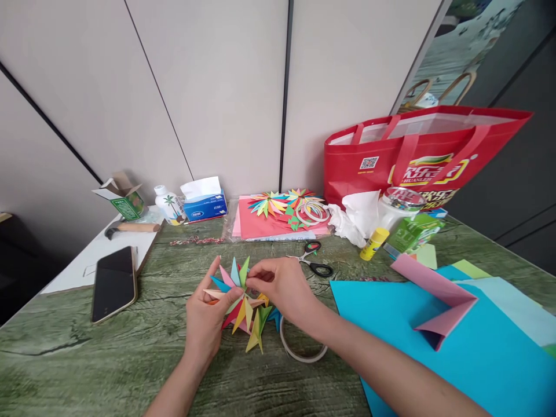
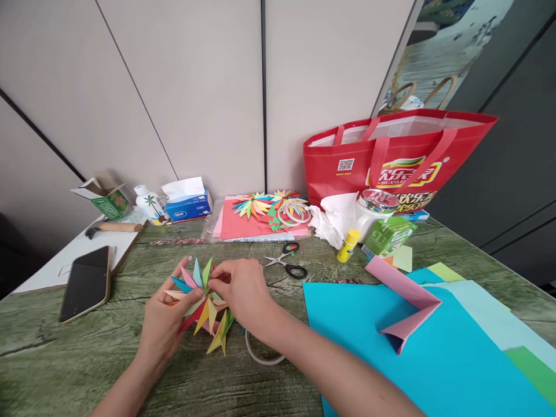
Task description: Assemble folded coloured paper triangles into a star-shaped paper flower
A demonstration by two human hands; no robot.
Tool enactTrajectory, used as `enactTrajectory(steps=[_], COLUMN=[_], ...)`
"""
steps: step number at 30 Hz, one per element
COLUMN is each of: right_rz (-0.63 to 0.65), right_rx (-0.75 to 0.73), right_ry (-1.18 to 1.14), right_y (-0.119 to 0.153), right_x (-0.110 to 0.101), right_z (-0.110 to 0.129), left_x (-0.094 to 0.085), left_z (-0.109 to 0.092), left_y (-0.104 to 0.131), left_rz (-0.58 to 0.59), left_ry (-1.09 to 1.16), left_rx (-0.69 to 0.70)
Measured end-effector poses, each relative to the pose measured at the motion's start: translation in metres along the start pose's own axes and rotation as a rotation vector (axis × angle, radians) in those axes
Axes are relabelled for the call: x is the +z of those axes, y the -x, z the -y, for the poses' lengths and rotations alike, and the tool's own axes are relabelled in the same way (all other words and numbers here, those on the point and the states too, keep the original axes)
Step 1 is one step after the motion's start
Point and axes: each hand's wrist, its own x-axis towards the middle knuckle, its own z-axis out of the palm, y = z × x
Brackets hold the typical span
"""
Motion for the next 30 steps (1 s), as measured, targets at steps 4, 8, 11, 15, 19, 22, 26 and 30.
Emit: enactTrajectory(steps=[4, 8, 11, 15, 19, 22, 26, 30], right_rz=[0.042, 0.127, 0.221, 0.310, 0.324, 0.301, 0.295, 0.343], right_rx=[-0.029, -0.040, -0.057, -0.082, -0.086, -0.083, -0.072, -0.054], right_ry=[0.086, 0.141, 0.139, 0.105, 0.082, 0.105, 0.113, 0.032], right_y=[-0.001, -0.004, -0.007, -0.010, -0.012, -0.012, -0.012, -0.014], right_x=[-0.004, -0.009, -0.011, -0.010, -0.007, -0.005, -0.002, -0.004], right_z=[0.000, -0.002, -0.005, -0.012, -0.016, -0.015, -0.016, -0.020], left_x=[-0.001, -0.001, 0.000, 0.003, 0.005, 0.004, 0.004, 0.004], left_z=[0.002, 0.003, 0.003, 0.000, -0.002, -0.001, 0.000, -0.001], left_y=[0.000, 0.000, 0.000, 0.000, 0.000, 0.000, 0.000, -0.002], left_rz=[0.031, 0.045, 0.051, 0.028, 0.040, 0.053, 0.073, 0.102], left_ry=[-0.045, -0.061, -0.025, 0.039, 0.117, 0.152, 0.172, 0.197], left_rx=[0.033, 0.014, -0.033, -0.104, -0.171, -0.192, -0.218, -0.248])
